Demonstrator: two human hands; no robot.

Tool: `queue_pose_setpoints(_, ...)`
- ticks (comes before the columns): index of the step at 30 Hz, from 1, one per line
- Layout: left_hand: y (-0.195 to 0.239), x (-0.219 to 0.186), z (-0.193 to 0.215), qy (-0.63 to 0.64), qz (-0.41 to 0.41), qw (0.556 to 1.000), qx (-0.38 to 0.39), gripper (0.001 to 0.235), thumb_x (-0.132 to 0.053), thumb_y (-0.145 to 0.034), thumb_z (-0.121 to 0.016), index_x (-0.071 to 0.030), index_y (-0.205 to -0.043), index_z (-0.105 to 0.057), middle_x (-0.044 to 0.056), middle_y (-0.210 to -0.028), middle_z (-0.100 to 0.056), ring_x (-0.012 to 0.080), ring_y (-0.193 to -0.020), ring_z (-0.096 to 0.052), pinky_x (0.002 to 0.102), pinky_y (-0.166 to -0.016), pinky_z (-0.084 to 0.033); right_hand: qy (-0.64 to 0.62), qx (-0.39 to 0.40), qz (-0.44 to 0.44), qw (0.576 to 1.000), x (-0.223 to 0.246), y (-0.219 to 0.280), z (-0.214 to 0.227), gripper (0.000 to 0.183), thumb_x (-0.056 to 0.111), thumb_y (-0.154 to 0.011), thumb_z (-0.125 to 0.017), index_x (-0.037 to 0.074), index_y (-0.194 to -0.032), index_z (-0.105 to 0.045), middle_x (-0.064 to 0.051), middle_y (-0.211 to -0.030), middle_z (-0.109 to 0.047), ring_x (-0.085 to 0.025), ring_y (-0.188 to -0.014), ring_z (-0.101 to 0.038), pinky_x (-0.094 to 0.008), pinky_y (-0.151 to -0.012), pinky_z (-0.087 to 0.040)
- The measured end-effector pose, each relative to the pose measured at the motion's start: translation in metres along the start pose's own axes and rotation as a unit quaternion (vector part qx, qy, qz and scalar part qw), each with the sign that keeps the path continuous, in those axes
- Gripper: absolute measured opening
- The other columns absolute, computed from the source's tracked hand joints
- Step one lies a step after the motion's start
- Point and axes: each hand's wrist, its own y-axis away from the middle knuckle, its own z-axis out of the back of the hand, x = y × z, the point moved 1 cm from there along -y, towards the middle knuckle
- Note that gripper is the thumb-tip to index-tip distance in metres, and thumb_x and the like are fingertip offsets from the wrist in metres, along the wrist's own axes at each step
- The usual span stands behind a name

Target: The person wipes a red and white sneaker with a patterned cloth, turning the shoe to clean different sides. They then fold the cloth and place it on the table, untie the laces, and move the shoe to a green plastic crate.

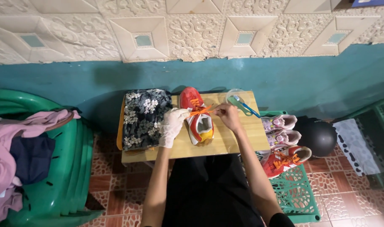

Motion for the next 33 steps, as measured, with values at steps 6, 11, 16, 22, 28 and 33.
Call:
queue_pose_setpoints(6,0.014,-0.055,0.054,0.025,-0.015,1.0,0.002,0.022,-0.027,-0.095,-0.071,-0.024,-0.116,-0.077,0.004,-0.123,-0.073,0.0248,-0.121,-0.064,0.038,-0.107,-0.05,-0.191,0.032,0.023,0.981,0.078,0.007,0.04,0.036,-0.008,-0.082,-0.077,0.0,-0.117,-0.075,-0.024,-0.11,-0.065,-0.035,-0.099,-0.069,-0.043,-0.09,-0.058)
queue_pose_setpoints(11,0.012,-0.061,0.051,-0.002,-0.068,0.995,-0.07,0.02,-0.021,-0.097,-0.068,-0.019,-0.116,-0.075,0.006,-0.121,-0.07,0.0265,-0.118,-0.063,0.04,-0.106,-0.051,-0.007,-0.038,0.088,0.995,0.087,0.002,0.036,0.03,0.004,-0.082,-0.08,0.014,-0.11,-0.078,-0.013,-0.122,-0.064,-0.039,-0.114,-0.064,-0.046,-0.098,-0.052)
queue_pose_setpoints(16,-0.001,-0.038,0.014,-0.059,-0.131,0.989,0.023,0.009,-0.025,-0.087,-0.079,-0.026,-0.097,-0.079,-0.006,-0.107,-0.072,0.016,-0.108,-0.068,0.03,-0.098,-0.055,0.05,-0.001,0.135,0.99,0.078,-0.005,0.005,0.026,0.003,-0.08,-0.078,0.018,-0.101,-0.079,-0.014,-0.124,-0.06,-0.036,-0.113,-0.064,-0.044,-0.093,-0.051)
queue_pose_setpoints(22,-0.018,-0.013,-0.009,-0.024,-0.017,0.993,0.111,0.011,-0.027,-0.092,-0.073,-0.029,-0.102,-0.078,0.0,-0.112,-0.069,0.018,-0.092,-0.072,0.026,-0.07,-0.065,0.058,-0.024,0.072,0.995,0.054,0.004,-0.013,0.011,0.007,-0.083,-0.08,0.011,-0.089,-0.073,-0.012,-0.107,-0.064,-0.035,-0.097,-0.071,-0.04,-0.083,-0.058)
queue_pose_setpoints(28,-0.031,-0.092,0.029,0.0,0.006,0.997,0.072,0.048,-0.038,-0.102,-0.057,-0.008,-0.14,-0.058,0.028,-0.143,-0.054,0.0411,-0.138,-0.048,0.049,-0.12,-0.037,0.038,0.058,-0.163,0.984,0.139,0.066,0.002,0.107,0.059,-0.076,-0.082,0.008,-0.157,-0.033,-0.037,-0.124,-0.061,-0.056,-0.115,-0.063,-0.061,-0.101,-0.051)
queue_pose_setpoints(33,-0.094,-0.03,-0.009,-0.087,0.156,0.969,0.171,0.082,-0.077,-0.088,-0.053,-0.04,-0.158,-0.032,0.01,-0.167,-0.028,0.0281,-0.154,-0.026,0.043,-0.129,-0.018,0.015,0.101,-0.279,0.955,0.16,0.071,0.005,0.127,0.052,-0.068,-0.088,0.01,-0.163,-0.014,-0.037,-0.124,-0.062,-0.053,-0.12,-0.061,-0.058,-0.109,-0.048)
